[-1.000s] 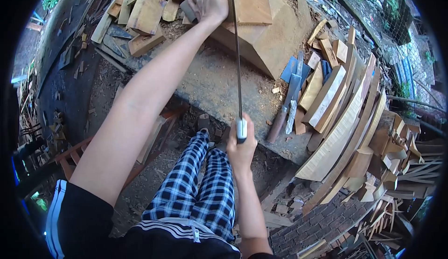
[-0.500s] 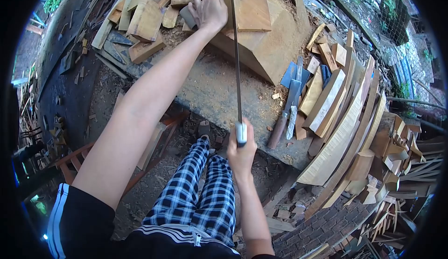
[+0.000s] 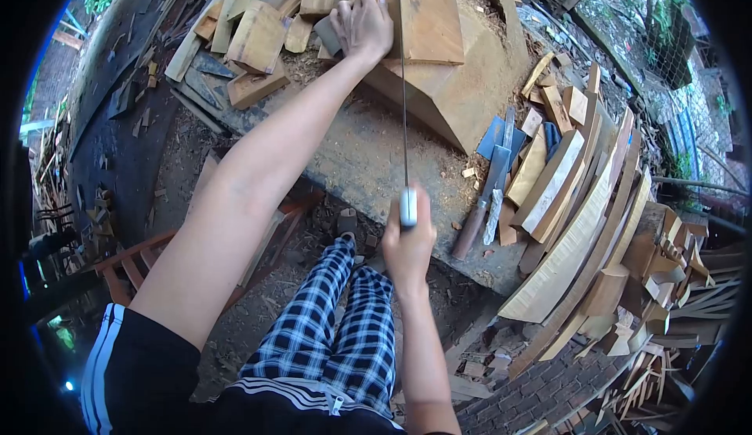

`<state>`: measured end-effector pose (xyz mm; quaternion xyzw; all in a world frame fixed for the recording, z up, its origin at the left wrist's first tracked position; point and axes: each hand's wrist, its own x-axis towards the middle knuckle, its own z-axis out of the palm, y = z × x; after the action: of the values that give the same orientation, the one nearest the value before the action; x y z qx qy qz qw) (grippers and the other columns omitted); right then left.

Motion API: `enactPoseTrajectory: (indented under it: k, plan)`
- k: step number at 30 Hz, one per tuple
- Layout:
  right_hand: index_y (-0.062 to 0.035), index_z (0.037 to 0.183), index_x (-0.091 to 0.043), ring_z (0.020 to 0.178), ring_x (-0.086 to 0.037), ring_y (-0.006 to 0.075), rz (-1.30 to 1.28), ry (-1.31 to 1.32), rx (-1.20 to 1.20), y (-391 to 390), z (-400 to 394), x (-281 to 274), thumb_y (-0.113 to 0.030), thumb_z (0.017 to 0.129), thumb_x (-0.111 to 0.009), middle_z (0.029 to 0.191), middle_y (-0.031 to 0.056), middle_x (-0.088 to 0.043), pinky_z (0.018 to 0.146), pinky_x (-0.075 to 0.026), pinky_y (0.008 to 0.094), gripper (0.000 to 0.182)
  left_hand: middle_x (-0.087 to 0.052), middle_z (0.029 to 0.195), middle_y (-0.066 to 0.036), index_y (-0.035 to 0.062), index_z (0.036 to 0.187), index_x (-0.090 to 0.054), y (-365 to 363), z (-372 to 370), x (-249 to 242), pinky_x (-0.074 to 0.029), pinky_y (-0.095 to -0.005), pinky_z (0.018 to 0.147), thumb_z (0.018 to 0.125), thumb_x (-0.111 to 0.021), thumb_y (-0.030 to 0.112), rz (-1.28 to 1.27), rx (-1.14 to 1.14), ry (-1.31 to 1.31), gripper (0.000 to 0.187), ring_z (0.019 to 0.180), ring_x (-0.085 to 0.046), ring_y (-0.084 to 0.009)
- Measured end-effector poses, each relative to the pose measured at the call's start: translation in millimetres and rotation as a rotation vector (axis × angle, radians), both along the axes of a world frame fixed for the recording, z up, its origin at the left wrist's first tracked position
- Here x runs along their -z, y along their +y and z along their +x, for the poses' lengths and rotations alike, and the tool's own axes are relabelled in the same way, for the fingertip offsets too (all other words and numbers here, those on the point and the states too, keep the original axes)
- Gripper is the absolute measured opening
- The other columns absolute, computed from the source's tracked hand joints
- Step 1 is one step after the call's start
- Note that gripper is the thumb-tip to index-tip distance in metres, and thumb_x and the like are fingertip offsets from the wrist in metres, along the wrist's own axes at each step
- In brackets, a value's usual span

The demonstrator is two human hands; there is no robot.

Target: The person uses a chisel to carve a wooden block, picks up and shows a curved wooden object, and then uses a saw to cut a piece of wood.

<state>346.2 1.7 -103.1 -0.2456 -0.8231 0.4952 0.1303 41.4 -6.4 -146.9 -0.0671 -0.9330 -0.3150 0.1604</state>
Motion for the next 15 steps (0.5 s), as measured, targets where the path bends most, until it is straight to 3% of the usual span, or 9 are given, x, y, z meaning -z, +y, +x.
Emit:
enactPoseTrajectory:
  k: [2,4,7,9,11,14,15]
  plan:
    - [-0.0002,0.115,-0.051,0.075,-0.066,0.0383,0.062,0.146,-0.066,24.2,-74.7,9.1,-0.006,0.088,-0.057,0.077,0.0231,-0.063,0.066,-0.05,0.0412,0.028,-0.057,0.121,-0.011,0.0046,0.129,-0.04,-1.5,-3.1,-1.9,-0.013,-0.0506,0.111,0.095,-0.041,0.025,-0.035,-0.006,0.01,0.04,0.119,-0.043,-0.028]
    - [0.003,0.101,-0.054,0.062,-0.056,0.0251,0.122,0.079,-0.004,30.5,-136.7,12.0,-0.012,0.09,-0.058,0.07,0.0172,-0.057,0.06,-0.045,0.0349,0.019,-0.057,0.121,-0.014,0.0045,0.13,-0.041,-0.3,-2.6,2.1,-0.022,-0.0479,0.104,0.095,-0.043,0.029,-0.025,-0.025,0.022,0.043,0.112,-0.045,-0.03]
    - [0.0032,0.103,-0.054,0.067,-0.057,0.0254,0.047,0.032,-0.03,23.8,-126.1,-2.6,-0.011,0.09,-0.058,0.076,0.0183,-0.059,0.063,-0.046,0.0358,0.02,-0.057,0.122,-0.013,0.004,0.13,-0.041,5.3,4.7,5.4,-0.017,-0.051,0.106,0.094,-0.043,0.029,-0.032,-0.068,0.038,0.044,0.113,-0.044,-0.0311]
    - [-0.0013,0.118,-0.051,0.082,-0.065,0.0413,0.129,0.158,-0.02,7.5,-65.6,5.8,-0.006,0.088,-0.056,0.084,0.0241,-0.063,0.071,-0.05,0.0415,0.031,-0.056,0.122,-0.012,0.0047,0.131,-0.04,4.3,1.0,-3.3,-0.014,-0.0538,0.108,0.094,-0.043,0.029,-0.032,-0.048,-0.025,0.044,0.115,-0.043,-0.0313]
    - [-0.0008,0.118,-0.051,0.082,-0.067,0.0338,0.029,-0.04,0.026,-5.0,-3.2,-10.2,-0.006,0.09,-0.056,0.084,0.0233,-0.063,0.072,-0.052,0.038,0.029,-0.056,0.122,-0.012,0.0052,0.131,-0.04,6.0,1.1,-0.8,-0.015,-0.0536,0.107,0.094,-0.043,0.029,-0.004,-0.051,-0.015,0.044,0.116,-0.043,-0.031]
    - [-0.0003,0.115,-0.053,0.081,-0.067,0.0354,0.005,-0.144,-0.034,12.6,-12.8,-24.7,-0.006,0.089,-0.056,0.082,0.0234,-0.063,0.071,-0.051,0.0394,0.026,-0.057,0.122,-0.011,0.0053,0.131,-0.04,4.3,-0.5,4.6,-0.016,-0.0527,0.107,0.094,-0.043,0.029,0.003,-0.068,0.033,0.044,0.116,-0.043,-0.0298]
    - [0.0001,0.113,-0.053,0.081,-0.066,0.037,0.036,-0.056,-0.067,23.1,-34.1,-22.4,-0.007,0.089,-0.056,0.081,0.0238,-0.063,0.07,-0.05,0.0405,0.025,-0.057,0.122,-0.011,0.0045,0.131,-0.04,3.4,2.8,3.5,-0.016,-0.0522,0.107,0.094,-0.043,0.028,0.023,-0.05,0.026,0.044,0.116,-0.043,-0.0294]
